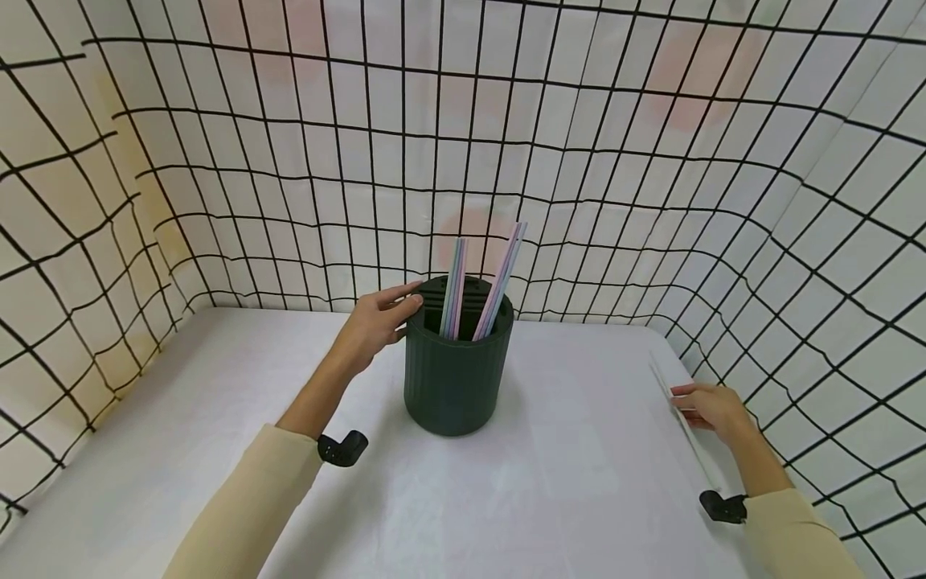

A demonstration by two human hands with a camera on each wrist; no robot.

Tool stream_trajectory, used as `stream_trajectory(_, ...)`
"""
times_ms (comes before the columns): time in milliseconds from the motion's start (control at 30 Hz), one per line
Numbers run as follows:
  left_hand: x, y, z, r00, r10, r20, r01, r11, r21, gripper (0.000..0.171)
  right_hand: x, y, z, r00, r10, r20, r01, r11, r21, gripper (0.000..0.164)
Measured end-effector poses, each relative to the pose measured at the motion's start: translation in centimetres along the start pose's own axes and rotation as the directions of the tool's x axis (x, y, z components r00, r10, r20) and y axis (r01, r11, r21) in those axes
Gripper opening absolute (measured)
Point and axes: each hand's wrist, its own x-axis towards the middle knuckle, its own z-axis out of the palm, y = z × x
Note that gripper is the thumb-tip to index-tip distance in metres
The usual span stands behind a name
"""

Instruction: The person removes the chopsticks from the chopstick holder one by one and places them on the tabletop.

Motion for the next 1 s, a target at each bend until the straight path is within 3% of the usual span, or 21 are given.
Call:
stream_trajectory(267, 0.0, 0.1, 0.2, 1.000, 0.004, 0.010, -0.004, 1.000, 0.008, 0.051, 0.1, 0.6, 0.1, 0.999, 0.040, -0.023, -0.040, 0.999, -0.011, 0.047)
stream_trajectory(700, -0.1, 0.1, 0.1, 1.000, -0.004, 0.002, 0.004, 1.000, 0.011, 0.049, 0.1, 0.6, 0.3, 0.999, 0.031, -0.021, -0.031, 1.000, 0.002, 0.042)
stream_trajectory(833, -0.2, 0.2, 0.1, 1.000, 0.001, 0.001, -0.001, 1.000, 0.014, 0.048, -0.1, -0.4, 0.4, 0.999, -0.016, -0.035, 0.015, 0.999, -0.035, 0.046)
stream_trajectory(1000, -0.2, 0.2, 0.0, 1.000, -0.002, -0.003, 0.002, 1.000, 0.015, 0.047, -0.9, -3.8, 1.2, 0.993, -0.101, -0.063, 0.098, 0.994, -0.037, 0.049)
